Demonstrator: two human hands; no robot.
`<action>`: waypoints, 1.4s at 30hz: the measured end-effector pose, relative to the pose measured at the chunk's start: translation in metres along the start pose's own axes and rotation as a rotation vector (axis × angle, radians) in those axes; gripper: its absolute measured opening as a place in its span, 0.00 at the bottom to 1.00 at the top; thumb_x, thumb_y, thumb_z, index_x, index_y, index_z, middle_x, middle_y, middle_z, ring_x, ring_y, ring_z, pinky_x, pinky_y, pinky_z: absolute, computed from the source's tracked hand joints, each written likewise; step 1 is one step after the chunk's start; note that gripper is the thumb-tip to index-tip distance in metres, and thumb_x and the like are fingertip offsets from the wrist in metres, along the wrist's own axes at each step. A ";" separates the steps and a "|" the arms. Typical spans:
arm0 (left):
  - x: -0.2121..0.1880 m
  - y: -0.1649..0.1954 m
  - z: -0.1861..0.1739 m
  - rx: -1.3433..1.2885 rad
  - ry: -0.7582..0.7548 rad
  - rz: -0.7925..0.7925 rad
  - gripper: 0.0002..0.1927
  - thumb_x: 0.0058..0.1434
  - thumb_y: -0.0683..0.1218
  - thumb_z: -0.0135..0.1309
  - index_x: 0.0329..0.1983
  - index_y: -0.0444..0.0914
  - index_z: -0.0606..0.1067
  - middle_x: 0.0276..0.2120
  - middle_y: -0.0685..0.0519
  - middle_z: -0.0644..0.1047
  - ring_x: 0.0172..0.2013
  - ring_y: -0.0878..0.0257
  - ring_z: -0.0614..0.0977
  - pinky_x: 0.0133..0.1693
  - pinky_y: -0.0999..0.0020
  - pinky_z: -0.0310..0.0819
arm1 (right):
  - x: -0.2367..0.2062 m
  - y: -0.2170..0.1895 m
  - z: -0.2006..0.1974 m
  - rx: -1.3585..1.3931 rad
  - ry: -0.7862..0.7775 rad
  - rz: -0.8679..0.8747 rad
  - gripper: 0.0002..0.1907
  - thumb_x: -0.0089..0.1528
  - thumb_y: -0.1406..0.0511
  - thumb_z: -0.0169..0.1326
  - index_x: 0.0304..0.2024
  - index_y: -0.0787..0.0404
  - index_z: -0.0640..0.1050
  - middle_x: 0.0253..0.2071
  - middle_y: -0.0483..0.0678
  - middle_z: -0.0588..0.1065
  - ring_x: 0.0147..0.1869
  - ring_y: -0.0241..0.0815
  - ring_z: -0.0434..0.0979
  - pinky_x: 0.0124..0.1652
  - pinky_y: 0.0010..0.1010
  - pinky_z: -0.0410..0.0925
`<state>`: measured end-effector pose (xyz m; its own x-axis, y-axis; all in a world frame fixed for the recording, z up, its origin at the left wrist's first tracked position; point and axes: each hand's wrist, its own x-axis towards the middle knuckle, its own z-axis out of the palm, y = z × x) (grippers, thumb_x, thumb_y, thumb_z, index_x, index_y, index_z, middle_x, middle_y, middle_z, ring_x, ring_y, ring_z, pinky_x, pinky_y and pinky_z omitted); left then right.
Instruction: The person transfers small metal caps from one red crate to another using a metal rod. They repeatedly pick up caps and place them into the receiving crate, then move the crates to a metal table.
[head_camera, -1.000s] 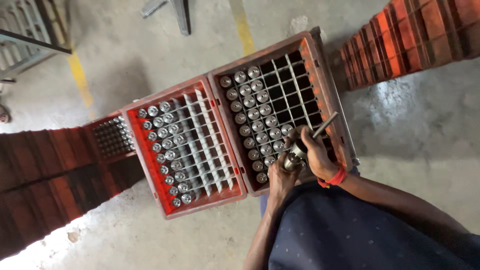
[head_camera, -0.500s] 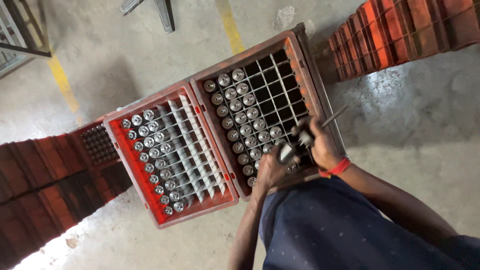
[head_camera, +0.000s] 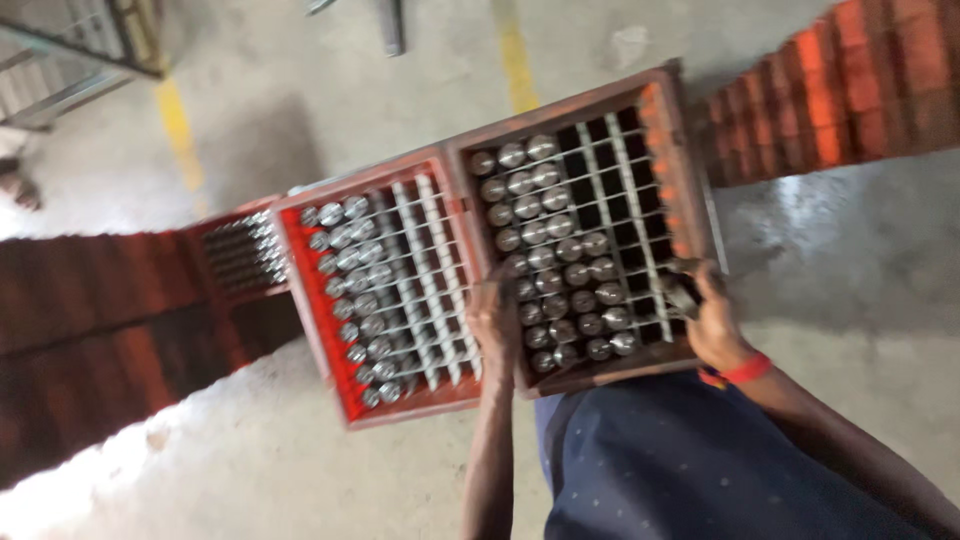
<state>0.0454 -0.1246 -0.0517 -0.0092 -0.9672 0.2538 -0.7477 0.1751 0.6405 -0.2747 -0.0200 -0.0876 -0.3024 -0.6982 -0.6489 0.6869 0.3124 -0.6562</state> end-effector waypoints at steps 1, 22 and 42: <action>0.011 -0.023 -0.016 0.099 0.083 -0.041 0.08 0.64 0.38 0.61 0.45 0.41 0.81 0.36 0.49 0.82 0.34 0.51 0.83 0.42 0.55 0.76 | -0.002 0.000 -0.003 -0.004 0.004 0.002 0.21 0.73 0.50 0.45 0.54 0.57 0.76 0.48 0.43 0.78 0.52 0.39 0.77 0.56 0.37 0.68; 0.033 -0.110 -0.136 0.147 0.292 -0.203 0.22 0.52 0.54 0.72 0.46 0.39 0.82 0.54 0.46 0.76 0.62 0.50 0.73 0.61 0.51 0.72 | -0.021 0.031 -0.035 -0.174 0.110 0.023 0.25 0.69 0.49 0.54 0.63 0.54 0.72 0.56 0.38 0.71 0.60 0.34 0.69 0.57 0.35 0.65; -0.086 0.116 0.018 -0.284 -0.533 -0.309 0.24 0.47 0.44 0.67 0.49 0.35 0.80 0.31 0.39 0.82 0.32 0.43 0.85 0.36 0.52 0.78 | -0.076 -0.007 0.110 -0.161 -0.342 -0.104 0.18 0.73 0.54 0.43 0.42 0.62 0.73 0.35 0.46 0.74 0.38 0.38 0.77 0.41 0.33 0.73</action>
<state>-0.0527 -0.0245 -0.0119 -0.2040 -0.9262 -0.3169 -0.5659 -0.1526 0.8102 -0.1839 -0.0397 0.0087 -0.1081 -0.8974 -0.4279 0.5432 0.3071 -0.7814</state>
